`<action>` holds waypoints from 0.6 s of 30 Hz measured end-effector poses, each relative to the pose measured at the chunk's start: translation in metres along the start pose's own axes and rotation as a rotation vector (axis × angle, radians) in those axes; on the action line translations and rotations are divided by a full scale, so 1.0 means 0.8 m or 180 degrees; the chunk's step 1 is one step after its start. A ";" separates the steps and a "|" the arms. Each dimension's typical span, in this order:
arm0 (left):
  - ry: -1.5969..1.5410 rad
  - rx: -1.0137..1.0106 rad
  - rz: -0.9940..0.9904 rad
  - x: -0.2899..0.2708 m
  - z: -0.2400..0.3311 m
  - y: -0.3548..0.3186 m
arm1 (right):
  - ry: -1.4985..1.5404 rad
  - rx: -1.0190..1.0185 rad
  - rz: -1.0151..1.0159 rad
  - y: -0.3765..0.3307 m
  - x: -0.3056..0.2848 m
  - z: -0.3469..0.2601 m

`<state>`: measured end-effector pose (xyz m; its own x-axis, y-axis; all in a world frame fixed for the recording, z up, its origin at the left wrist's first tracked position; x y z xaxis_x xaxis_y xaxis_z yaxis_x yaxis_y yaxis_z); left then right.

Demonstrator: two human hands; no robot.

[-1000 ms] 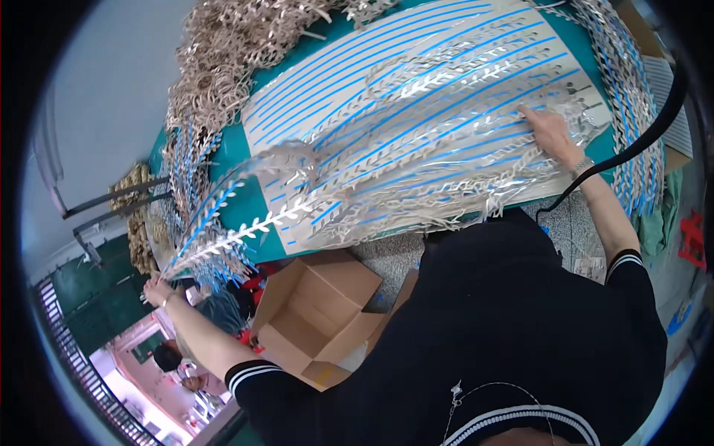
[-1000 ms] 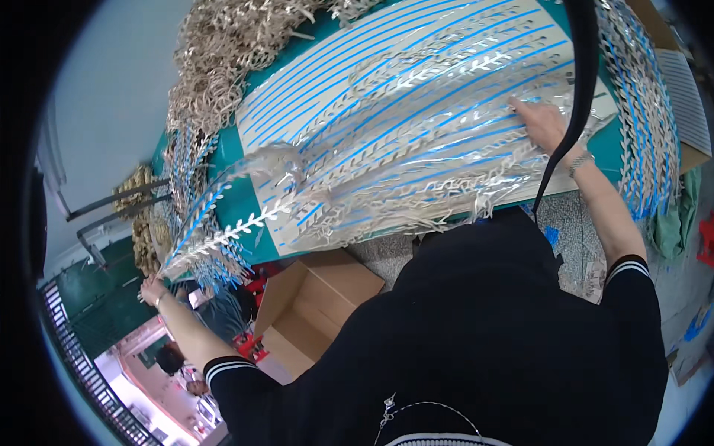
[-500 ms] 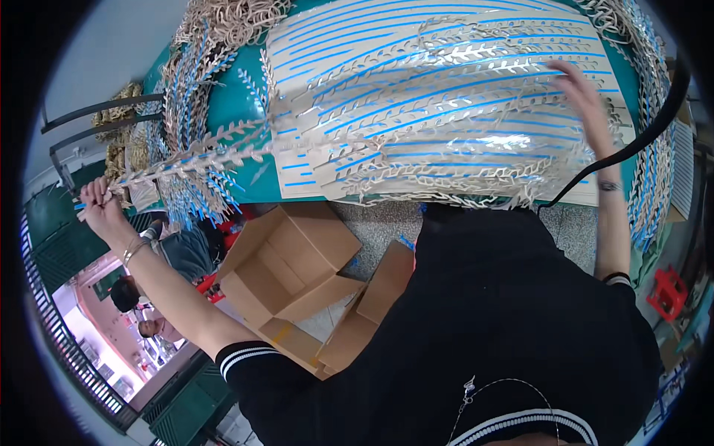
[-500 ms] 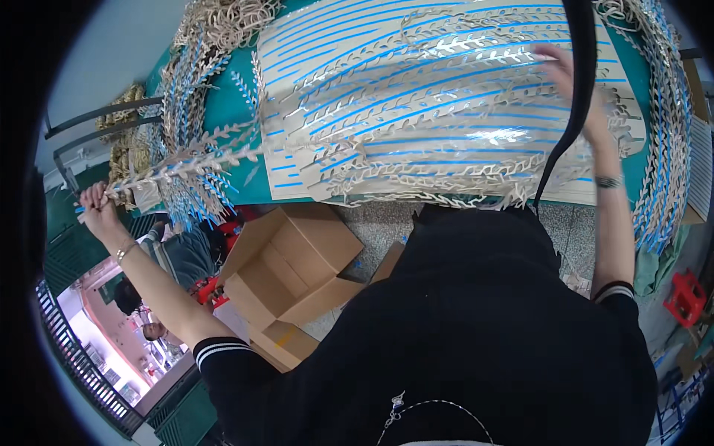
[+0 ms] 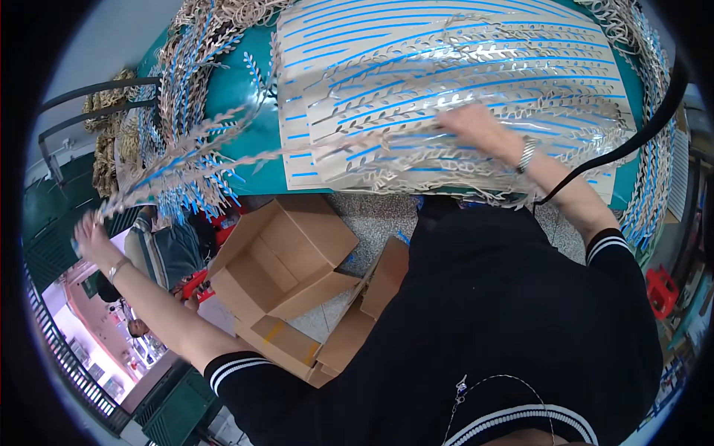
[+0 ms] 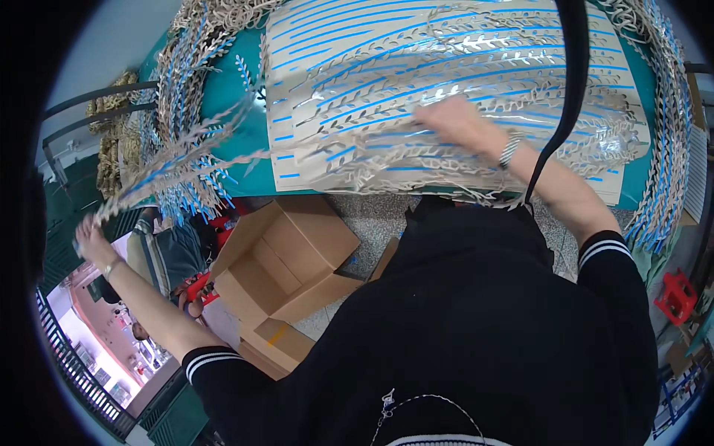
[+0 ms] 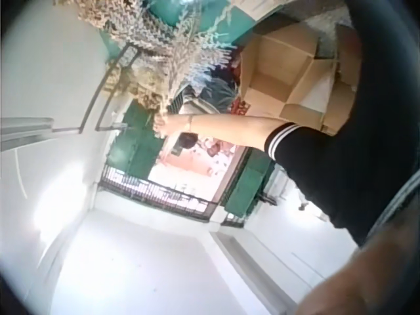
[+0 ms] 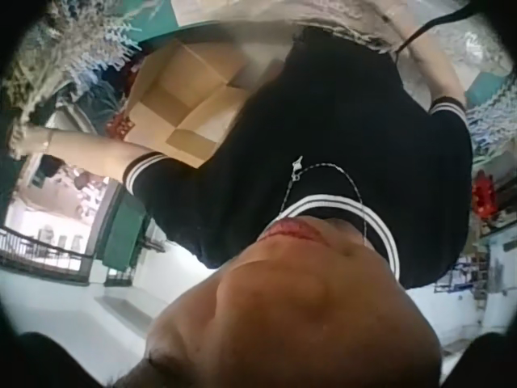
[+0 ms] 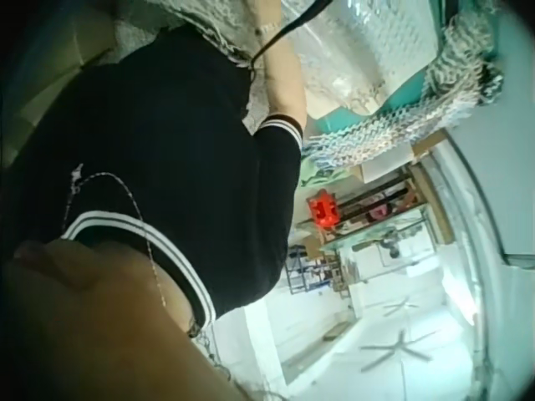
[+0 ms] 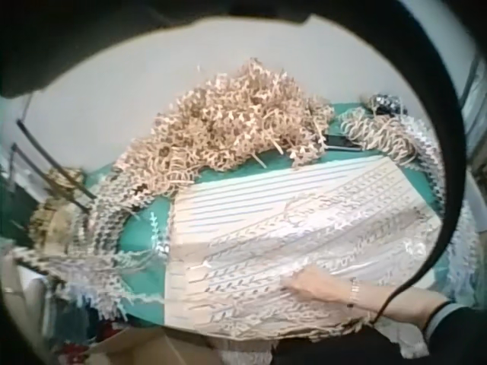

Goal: The person peels leaf-patterned decorative strips from backing sheets by hand and separates the cut materials on the table.

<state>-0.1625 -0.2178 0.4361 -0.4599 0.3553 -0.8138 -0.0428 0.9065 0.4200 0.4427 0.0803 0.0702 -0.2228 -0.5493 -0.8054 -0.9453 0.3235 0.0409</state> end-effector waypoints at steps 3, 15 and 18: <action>0.2698 0.0141 -0.0613 -0.044 -0.119 -0.149 | -0.0105 0.0162 0.0184 -0.017 -0.007 0.041; 0.4129 -0.3603 -0.1907 -0.432 -0.273 -0.336 | -0.0237 0.0877 0.0380 -0.026 -0.003 0.073; 0.3972 -0.3777 -0.1323 -0.507 -0.239 -0.317 | -0.0303 0.1020 0.0323 -0.021 -0.011 0.076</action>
<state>-0.1343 -0.6356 0.7362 -0.5669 -0.7155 -0.4083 -0.6203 0.0445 0.7831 0.4750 0.1261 0.0405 -0.2744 -0.4325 -0.8589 -0.7933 0.6066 -0.0520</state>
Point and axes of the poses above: each hand's wrist, its own y-axis towards the middle knuckle, its own x-axis out of the palm, z = x × y, the point moved 7 cm from there along y, towards the middle knuckle, and after that the axes turned 10 degrees about y, right-handed, at the moved point
